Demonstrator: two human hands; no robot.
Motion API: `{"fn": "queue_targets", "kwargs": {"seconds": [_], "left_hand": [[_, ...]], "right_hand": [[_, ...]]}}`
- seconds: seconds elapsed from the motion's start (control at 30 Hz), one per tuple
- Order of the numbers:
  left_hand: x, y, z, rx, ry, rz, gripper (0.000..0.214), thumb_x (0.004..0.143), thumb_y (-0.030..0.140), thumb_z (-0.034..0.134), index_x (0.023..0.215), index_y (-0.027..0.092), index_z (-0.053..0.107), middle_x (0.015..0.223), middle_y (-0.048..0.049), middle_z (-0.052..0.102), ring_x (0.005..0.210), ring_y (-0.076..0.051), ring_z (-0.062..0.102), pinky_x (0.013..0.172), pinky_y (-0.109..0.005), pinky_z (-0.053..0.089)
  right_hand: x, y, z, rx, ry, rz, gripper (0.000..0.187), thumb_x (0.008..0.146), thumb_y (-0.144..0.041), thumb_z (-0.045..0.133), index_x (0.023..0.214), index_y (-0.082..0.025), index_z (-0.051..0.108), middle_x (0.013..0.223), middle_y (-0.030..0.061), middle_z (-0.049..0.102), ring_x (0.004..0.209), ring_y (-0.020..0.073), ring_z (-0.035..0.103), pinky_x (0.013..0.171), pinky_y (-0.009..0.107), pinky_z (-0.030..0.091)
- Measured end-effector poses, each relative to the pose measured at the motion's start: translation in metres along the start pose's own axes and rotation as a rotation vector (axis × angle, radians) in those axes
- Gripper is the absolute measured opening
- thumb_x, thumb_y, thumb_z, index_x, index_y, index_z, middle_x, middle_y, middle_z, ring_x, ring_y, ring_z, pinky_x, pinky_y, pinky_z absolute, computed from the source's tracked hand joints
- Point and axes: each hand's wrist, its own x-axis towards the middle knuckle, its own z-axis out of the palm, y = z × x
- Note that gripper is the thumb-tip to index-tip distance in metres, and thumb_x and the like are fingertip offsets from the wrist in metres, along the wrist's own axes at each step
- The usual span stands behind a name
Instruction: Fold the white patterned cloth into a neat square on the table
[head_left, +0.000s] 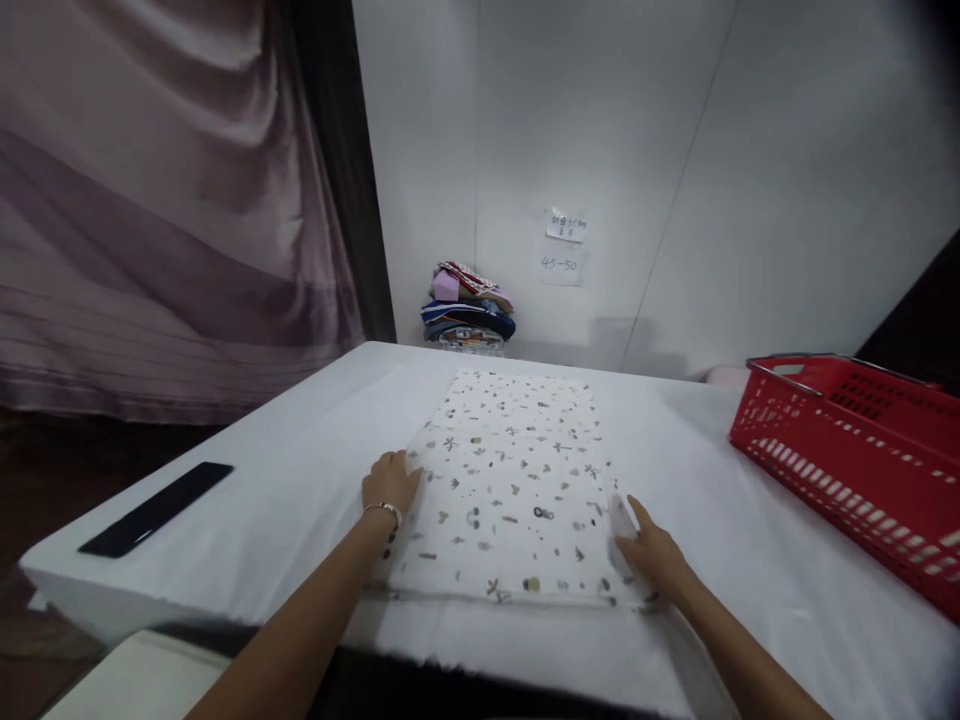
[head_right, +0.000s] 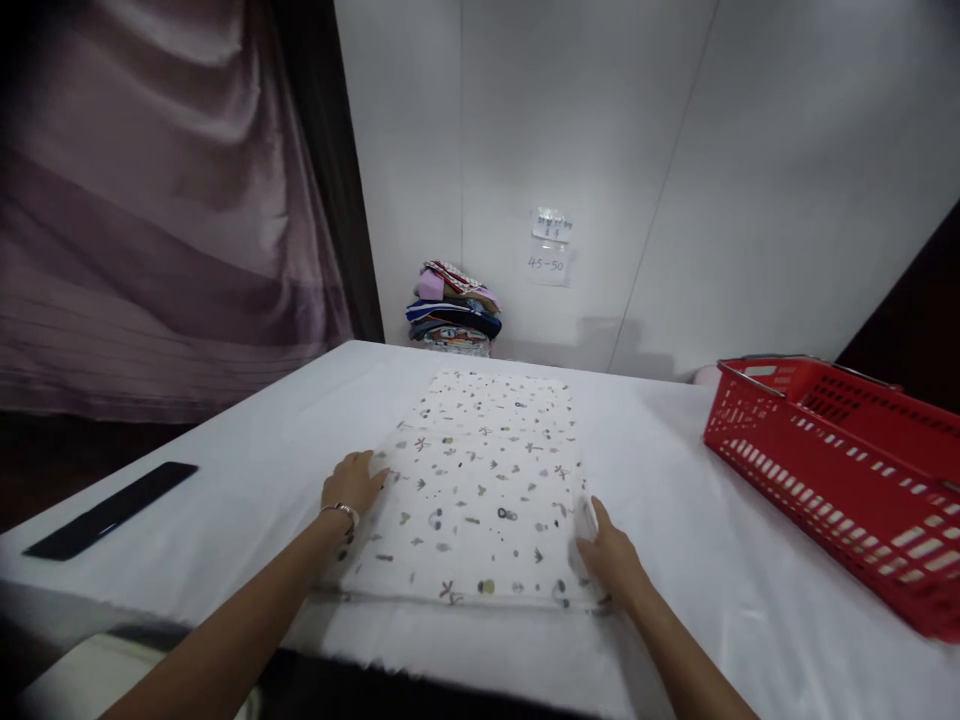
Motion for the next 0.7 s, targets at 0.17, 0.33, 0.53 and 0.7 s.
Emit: {"fn": "queue_targets", "kwargs": {"seconds": [0.17, 0.33, 0.53, 0.7], "left_hand": [[-0.076, 0.070, 0.007, -0.243, -0.013, 0.450, 0.037, 0.084, 0.035, 0.046, 0.117, 0.020, 0.051, 0.126, -0.0080, 0.051, 0.119, -0.022, 0.043, 0.103, -0.037, 0.032], [-0.167, 0.164, 0.024, -0.450, -0.168, 0.894, 0.064, 0.069, 0.051, 0.064, 0.123, 0.023, 0.043, 0.127, -0.0080, 0.048, 0.114, -0.026, 0.043, 0.097, -0.044, 0.035], [-0.183, 0.221, 0.037, -0.387, -0.146, 0.870, 0.043, 0.072, 0.028, 0.059, 0.112, 0.019, 0.044, 0.113, -0.0095, 0.050, 0.102, -0.026, 0.046, 0.086, -0.043, 0.039], [-0.167, 0.222, 0.039, -0.299, -0.152, 0.923, 0.037, 0.069, 0.009, 0.052, 0.104, 0.018, 0.045, 0.105, -0.0078, 0.052, 0.093, -0.023, 0.050, 0.077, -0.038, 0.043]], "right_hand": [[-0.025, 0.007, 0.003, 0.329, -0.002, 0.015, 0.075, 0.071, -0.027, 0.051, 0.141, -0.017, 0.026, 0.054, -0.0058, 0.047, 0.052, 0.0155, 0.050, 0.053, 0.026, 0.038], [-0.043, -0.008, -0.008, 0.796, -0.067, 0.115, 0.085, 0.066, -0.032, 0.055, 0.142, -0.019, 0.018, 0.055, -0.0064, 0.049, 0.046, 0.0135, 0.046, 0.045, 0.025, 0.038], [-0.051, -0.030, -0.024, 0.869, -0.041, 0.070, 0.084, 0.065, -0.033, 0.059, 0.141, -0.017, 0.025, 0.060, -0.0041, 0.054, 0.057, 0.0148, 0.053, 0.054, 0.025, 0.042], [-0.050, -0.034, -0.024, 0.818, -0.034, 0.020, 0.085, 0.066, -0.034, 0.058, 0.142, -0.016, 0.025, 0.084, 0.0043, 0.063, 0.080, 0.0193, 0.059, 0.074, 0.030, 0.045]]}}
